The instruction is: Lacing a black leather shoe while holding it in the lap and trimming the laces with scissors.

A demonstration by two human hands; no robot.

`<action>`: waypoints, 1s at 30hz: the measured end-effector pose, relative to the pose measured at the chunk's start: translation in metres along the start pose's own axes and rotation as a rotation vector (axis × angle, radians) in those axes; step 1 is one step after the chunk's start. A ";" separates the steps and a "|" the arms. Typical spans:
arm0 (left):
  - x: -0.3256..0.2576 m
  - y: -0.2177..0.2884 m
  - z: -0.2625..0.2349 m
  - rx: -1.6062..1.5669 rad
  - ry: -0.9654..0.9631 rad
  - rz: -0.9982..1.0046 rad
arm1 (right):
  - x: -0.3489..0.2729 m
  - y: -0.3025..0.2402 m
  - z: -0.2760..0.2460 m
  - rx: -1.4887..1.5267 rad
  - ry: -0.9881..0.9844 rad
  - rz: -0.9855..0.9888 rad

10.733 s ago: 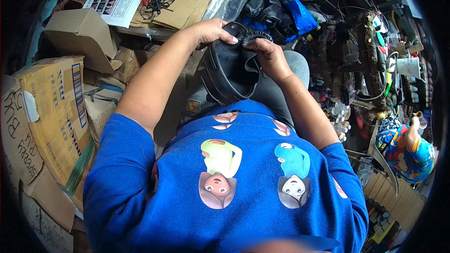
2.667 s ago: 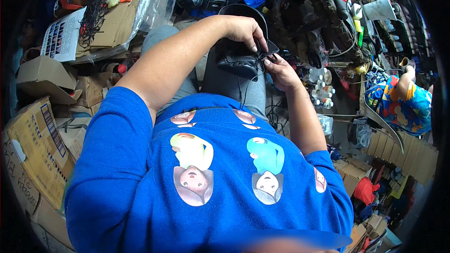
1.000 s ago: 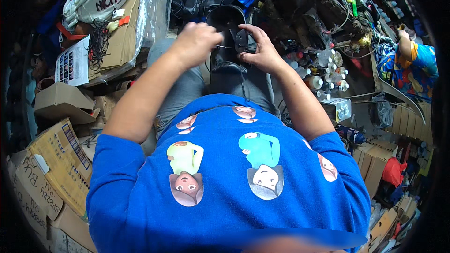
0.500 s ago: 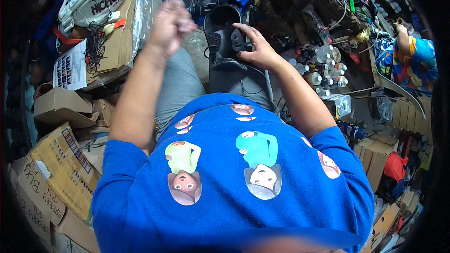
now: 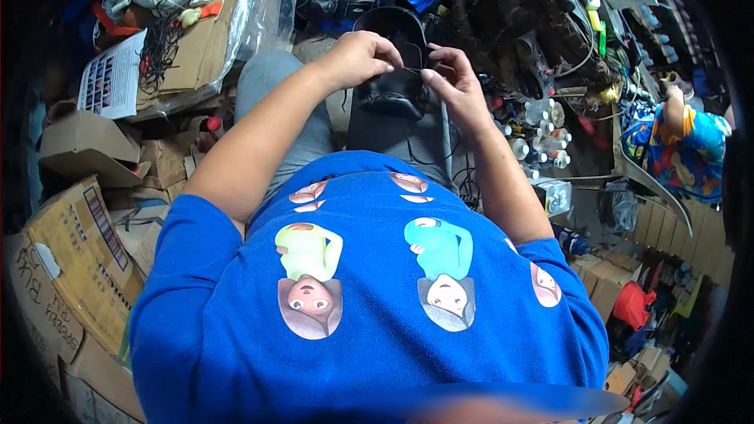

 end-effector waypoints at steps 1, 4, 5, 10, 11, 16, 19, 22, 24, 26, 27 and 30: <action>0.003 0.001 0.002 0.087 -0.019 0.050 | 0.001 0.002 -0.004 0.054 0.008 0.072; 0.008 -0.001 0.006 0.189 -0.030 0.124 | -0.001 0.002 -0.016 0.119 -0.057 0.159; 0.009 -0.003 0.007 0.212 -0.025 0.148 | -0.001 0.002 -0.019 0.134 -0.058 0.174; 0.011 -0.007 0.013 0.207 -0.043 0.160 | 0.001 0.005 -0.022 0.174 -0.064 0.192; 0.011 -0.006 0.014 0.202 -0.054 0.187 | 0.002 0.006 -0.022 0.171 -0.066 0.190; 0.012 -0.002 0.016 0.245 -0.056 0.166 | 0.003 0.009 -0.022 0.156 -0.074 0.189; 0.012 0.001 0.016 0.285 -0.052 0.169 | 0.003 0.006 -0.021 0.173 -0.089 0.182; 0.012 0.007 0.015 0.336 -0.040 0.191 | 0.002 0.001 -0.018 0.173 -0.095 0.175; 0.010 0.013 0.018 0.368 -0.027 0.200 | 0.000 0.000 -0.017 0.130 -0.061 0.209; 0.009 0.021 0.023 0.443 0.025 0.342 | -0.003 -0.002 -0.013 0.161 -0.132 0.174; 0.008 0.023 0.027 0.475 0.050 0.370 | -0.005 -0.002 -0.012 0.186 -0.171 0.147; 0.009 0.025 0.030 0.513 0.074 0.408 | -0.010 0.004 -0.018 0.163 -0.043 0.131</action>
Point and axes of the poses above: each hand's wrist, its own x-axis towards the middle knuckle, its own z-axis out of the palm, y = z × x, the point moved 3 cm from there along x, towards the middle knuckle, and after that the axes turned 14 degrees about y, right-handed, at the moved point
